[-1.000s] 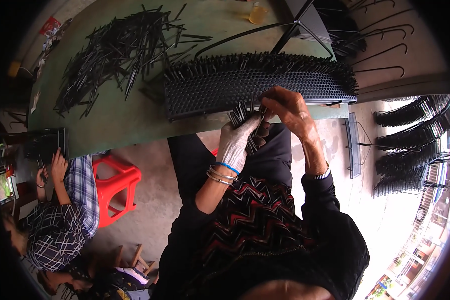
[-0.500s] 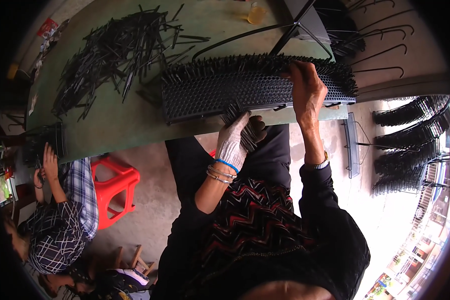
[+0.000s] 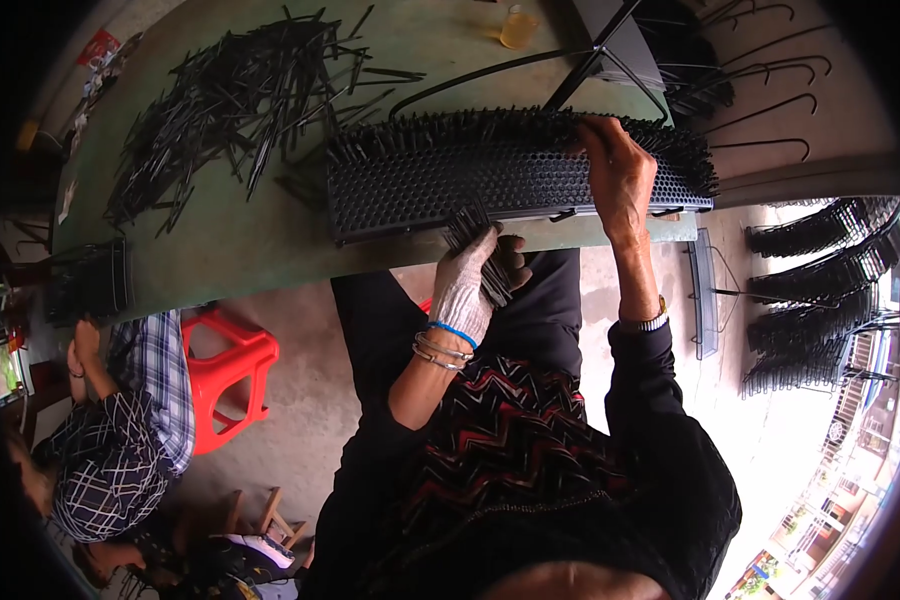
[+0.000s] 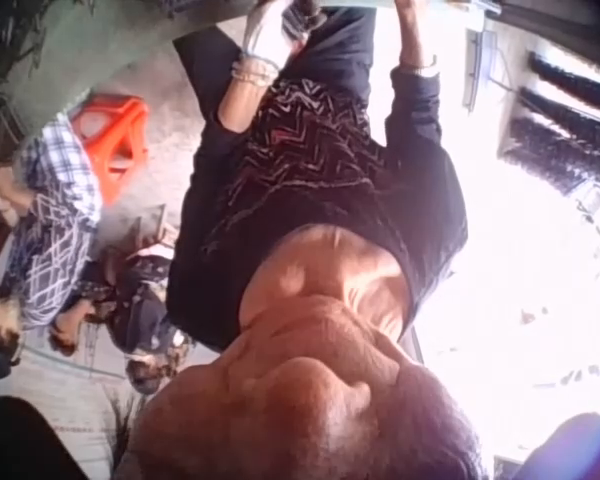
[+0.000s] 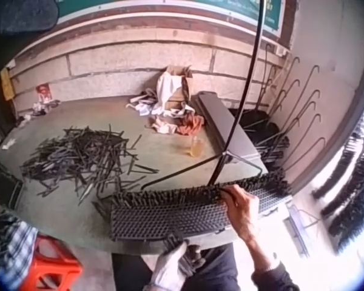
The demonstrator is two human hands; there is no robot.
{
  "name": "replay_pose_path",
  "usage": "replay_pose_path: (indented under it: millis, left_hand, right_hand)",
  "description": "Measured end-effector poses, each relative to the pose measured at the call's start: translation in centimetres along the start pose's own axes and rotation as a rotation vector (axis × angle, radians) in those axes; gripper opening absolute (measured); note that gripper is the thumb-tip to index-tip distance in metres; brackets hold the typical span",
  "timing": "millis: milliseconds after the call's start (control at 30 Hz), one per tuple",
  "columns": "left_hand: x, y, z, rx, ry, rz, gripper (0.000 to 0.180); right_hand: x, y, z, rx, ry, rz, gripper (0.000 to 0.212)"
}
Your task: Manually inserting thin plastic strips into a perforated base plate for product assembly.
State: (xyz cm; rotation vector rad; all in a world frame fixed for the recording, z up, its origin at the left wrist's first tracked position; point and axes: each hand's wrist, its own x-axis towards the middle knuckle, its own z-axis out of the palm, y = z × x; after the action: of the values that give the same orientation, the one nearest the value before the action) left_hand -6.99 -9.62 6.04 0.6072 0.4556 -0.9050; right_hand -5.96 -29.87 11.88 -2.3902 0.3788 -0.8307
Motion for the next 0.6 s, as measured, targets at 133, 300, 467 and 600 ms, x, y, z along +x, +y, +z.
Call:
replay_pose_path:
  millis: [133,300,467,600]
  left_hand:
    - [-0.1,-0.1,-0.4,0.018,0.000,-0.001,0.014]
    - [-1.1,0.4,0.8,0.047,0.079,-0.044,0.016]
    - [-1.4,0.5,0.5,0.070,0.023,-0.017,0.018]
    - [-1.2,0.0,0.0,0.038,0.033,-0.027,0.018]
  right_hand:
    - [1.0,0.0,-0.1,0.105,-0.119,0.015,0.014]
    - [1.6,0.0,-0.3,0.129,-0.164,-0.034,0.015]
    - [1.9,0.0,-0.8,0.056,-0.190,-0.037,0.014]
    - [1.7,0.6,0.1,0.160,-0.244,-0.064,0.016]
